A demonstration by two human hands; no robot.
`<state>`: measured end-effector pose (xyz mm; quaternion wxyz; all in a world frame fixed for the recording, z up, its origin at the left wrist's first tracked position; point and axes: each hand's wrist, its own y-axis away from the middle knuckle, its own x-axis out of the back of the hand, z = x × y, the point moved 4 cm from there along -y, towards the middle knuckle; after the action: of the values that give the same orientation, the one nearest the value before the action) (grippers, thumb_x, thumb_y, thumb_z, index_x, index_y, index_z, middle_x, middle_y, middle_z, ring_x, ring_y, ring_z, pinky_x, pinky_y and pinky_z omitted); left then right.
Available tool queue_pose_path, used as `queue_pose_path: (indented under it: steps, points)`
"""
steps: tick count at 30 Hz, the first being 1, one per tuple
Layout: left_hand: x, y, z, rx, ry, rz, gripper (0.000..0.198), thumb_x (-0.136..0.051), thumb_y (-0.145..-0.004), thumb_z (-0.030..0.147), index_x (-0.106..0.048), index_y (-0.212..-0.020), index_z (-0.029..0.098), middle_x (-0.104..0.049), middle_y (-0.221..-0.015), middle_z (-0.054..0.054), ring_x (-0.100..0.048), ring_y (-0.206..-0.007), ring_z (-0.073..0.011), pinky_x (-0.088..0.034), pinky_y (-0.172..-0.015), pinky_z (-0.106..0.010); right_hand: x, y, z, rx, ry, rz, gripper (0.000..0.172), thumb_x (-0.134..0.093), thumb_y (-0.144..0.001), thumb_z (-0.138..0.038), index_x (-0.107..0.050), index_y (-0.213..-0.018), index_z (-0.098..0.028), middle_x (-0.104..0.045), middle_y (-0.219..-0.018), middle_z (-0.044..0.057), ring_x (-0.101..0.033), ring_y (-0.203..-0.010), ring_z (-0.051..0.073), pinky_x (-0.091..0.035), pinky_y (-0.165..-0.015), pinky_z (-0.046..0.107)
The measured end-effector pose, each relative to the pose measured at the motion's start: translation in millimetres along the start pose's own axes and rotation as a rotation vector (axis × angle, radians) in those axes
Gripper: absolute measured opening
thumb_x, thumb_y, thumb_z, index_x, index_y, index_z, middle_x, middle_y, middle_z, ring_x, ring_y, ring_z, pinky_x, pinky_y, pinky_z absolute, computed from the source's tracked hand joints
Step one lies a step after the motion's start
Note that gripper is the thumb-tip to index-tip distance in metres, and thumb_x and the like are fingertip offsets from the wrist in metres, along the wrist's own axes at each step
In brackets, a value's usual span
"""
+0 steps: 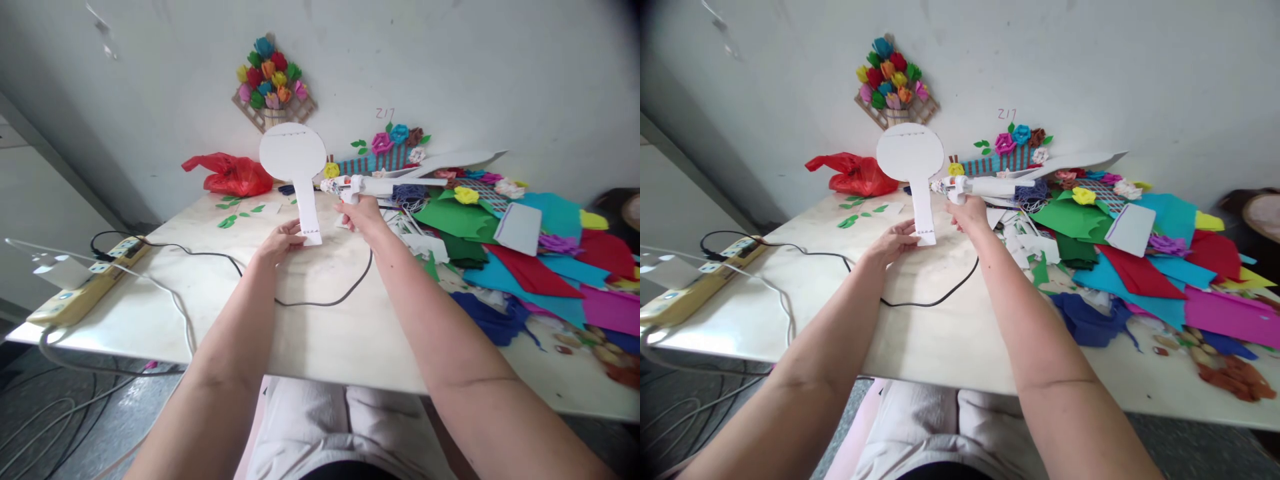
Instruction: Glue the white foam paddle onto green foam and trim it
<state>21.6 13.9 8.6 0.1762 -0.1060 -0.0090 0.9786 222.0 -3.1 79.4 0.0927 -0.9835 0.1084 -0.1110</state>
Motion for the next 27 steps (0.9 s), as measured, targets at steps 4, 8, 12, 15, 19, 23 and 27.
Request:
queue_pose_path:
  steps: [4, 8, 12, 15, 19, 23, 27]
  points:
    - [-0.4, 1, 1, -0.010, 0.006, 0.008, 0.073, -0.072, -0.057, 0.004, -0.054, -0.127, 0.016, -0.061, -0.123, -0.011, -0.067, -0.088, -0.0202, -0.054, -0.059, -0.020, -5, 4, 6, -0.040, -0.223, -0.060, 0.028, -0.072, -0.069, -0.037, -0.054, -0.076, -0.016, -0.054, -0.047, -0.003, -0.041, -0.032, 0.006, -0.032, -0.032, 0.018]
    - [-1.8, 1, 2, -0.007, 0.012, -0.017, 0.076, -0.071, -0.058, 0.003, -0.051, -0.130, 0.015, -0.062, -0.122, -0.012, -0.068, -0.083, -0.0179, -0.053, -0.058, -0.020, -9, 6, 14, -0.058, -0.325, -0.163, 0.033, -0.075, -0.065, -0.039, -0.056, -0.078, -0.016, -0.063, -0.063, 0.001, -0.050, -0.040, 0.008, -0.034, -0.033, 0.018]
    - [-4.1, 3, 4, 0.003, 0.006, -0.041, 0.078, -0.072, -0.058, 0.004, -0.049, -0.132, 0.015, -0.065, -0.116, -0.012, -0.068, -0.076, -0.0156, -0.052, -0.057, -0.019, -12, 6, 21, -0.042, -0.356, -0.247, 0.036, -0.077, -0.060, -0.039, -0.057, -0.078, -0.015, -0.067, -0.071, 0.005, -0.053, -0.044, 0.009, -0.035, -0.033, 0.018]
    - [-5.2, 5, 5, 0.010, 0.002, -0.039, 0.079, -0.073, -0.057, 0.004, -0.049, -0.132, 0.016, -0.065, -0.116, -0.012, -0.068, -0.077, -0.0159, -0.052, -0.056, -0.019, -12, 5, 25, -0.020, -0.359, -0.292, 0.037, -0.078, -0.058, -0.039, -0.057, -0.075, -0.014, -0.068, -0.069, 0.006, -0.051, -0.041, 0.009, -0.034, -0.033, 0.019]
    - [-5.4, 5, 5, -0.008, 0.005, -0.042, 0.077, -0.073, -0.057, 0.004, -0.052, -0.129, 0.017, -0.062, -0.121, -0.011, -0.067, -0.082, -0.0172, -0.052, -0.057, -0.019, -9, 5, 25, 0.030, -0.334, -0.348, 0.035, -0.077, -0.058, -0.038, -0.057, -0.069, -0.013, -0.066, -0.058, 0.005, -0.046, -0.034, 0.009, -0.032, -0.031, 0.021]
    - [-5.4, 4, 4, -0.020, 0.005, -0.044, 0.076, -0.073, -0.057, 0.005, -0.052, -0.129, 0.018, -0.062, -0.122, -0.011, -0.067, -0.082, -0.0170, -0.053, -0.058, -0.020, -8, 6, 23, 0.051, -0.315, -0.357, 0.032, -0.076, -0.058, -0.037, -0.056, -0.064, -0.013, -0.063, -0.054, 0.003, -0.041, -0.030, 0.007, -0.030, -0.031, 0.021]
    - [-5.1, 4, 4, -0.011, 0.012, -0.045, 0.078, -0.073, -0.058, 0.006, -0.050, -0.131, 0.015, -0.064, -0.118, -0.013, -0.068, -0.085, -0.0195, -0.053, -0.060, -0.021, -10, 6, 26, -0.002, -0.303, -0.309, 0.032, -0.077, -0.057, -0.037, -0.058, -0.070, -0.014, -0.061, -0.051, 0.001, -0.044, -0.034, 0.008, -0.031, -0.031, 0.021]
